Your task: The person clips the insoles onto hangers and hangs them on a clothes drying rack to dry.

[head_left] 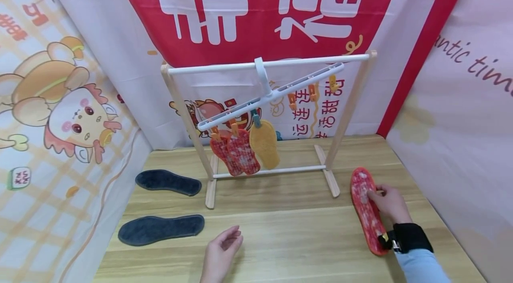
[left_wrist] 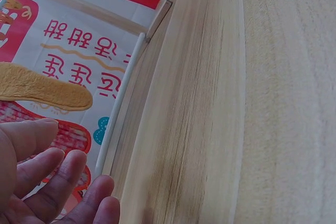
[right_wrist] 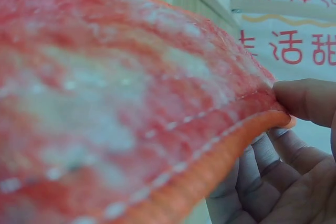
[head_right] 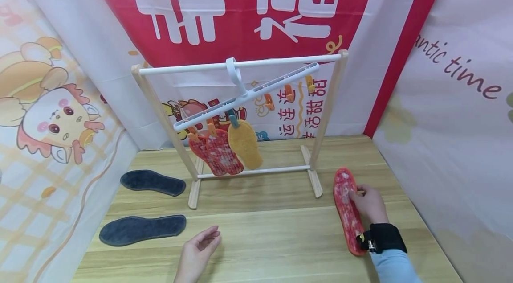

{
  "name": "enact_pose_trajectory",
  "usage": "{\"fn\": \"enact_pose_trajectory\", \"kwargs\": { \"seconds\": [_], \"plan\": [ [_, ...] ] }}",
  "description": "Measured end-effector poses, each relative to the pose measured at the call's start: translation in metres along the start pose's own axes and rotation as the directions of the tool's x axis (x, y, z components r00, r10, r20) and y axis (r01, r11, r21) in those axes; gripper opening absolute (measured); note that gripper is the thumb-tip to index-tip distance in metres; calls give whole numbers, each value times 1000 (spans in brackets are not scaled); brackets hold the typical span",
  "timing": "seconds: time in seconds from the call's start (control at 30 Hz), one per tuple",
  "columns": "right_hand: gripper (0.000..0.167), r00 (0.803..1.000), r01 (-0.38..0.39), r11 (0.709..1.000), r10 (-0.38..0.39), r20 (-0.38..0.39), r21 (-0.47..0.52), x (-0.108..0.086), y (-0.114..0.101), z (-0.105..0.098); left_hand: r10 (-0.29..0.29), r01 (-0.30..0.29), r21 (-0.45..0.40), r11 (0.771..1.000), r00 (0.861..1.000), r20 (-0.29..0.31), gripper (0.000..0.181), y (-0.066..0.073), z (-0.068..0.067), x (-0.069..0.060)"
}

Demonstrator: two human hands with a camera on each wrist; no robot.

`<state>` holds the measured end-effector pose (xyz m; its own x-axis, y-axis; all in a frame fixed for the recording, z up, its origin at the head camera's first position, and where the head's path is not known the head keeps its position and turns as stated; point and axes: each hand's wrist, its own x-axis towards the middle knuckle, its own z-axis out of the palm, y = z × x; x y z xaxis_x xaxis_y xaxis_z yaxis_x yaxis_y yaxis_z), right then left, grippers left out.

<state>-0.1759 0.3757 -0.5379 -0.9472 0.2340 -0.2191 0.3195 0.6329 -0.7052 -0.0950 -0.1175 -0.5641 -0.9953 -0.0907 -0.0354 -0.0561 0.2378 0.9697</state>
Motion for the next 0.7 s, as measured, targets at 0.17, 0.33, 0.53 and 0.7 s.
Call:
{"fn": "enact_pose_trajectory", "kwargs": {
  "seconds": [0.17,0.33,0.53,0.7],
  "plan": [
    [61,1000,-10,1000,10,8,10,-14,-8,1,-12,12,-2,1000,1000,-6,35,1,0,0],
    [61,1000,-19,1000,19,-4,19,-25,-16,2,-8,8,-8,1000,1000,-1,35,2,1,0],
    [60,999,10,999,-8,-46,36,-39,-26,5,-14,14,-12,1000,1000,4,36,6,0,-1],
    [58,996,52,997,-47,-80,58,-47,-32,10,-15,15,-12,1000,1000,11,37,9,-1,-2]
  ]
}}
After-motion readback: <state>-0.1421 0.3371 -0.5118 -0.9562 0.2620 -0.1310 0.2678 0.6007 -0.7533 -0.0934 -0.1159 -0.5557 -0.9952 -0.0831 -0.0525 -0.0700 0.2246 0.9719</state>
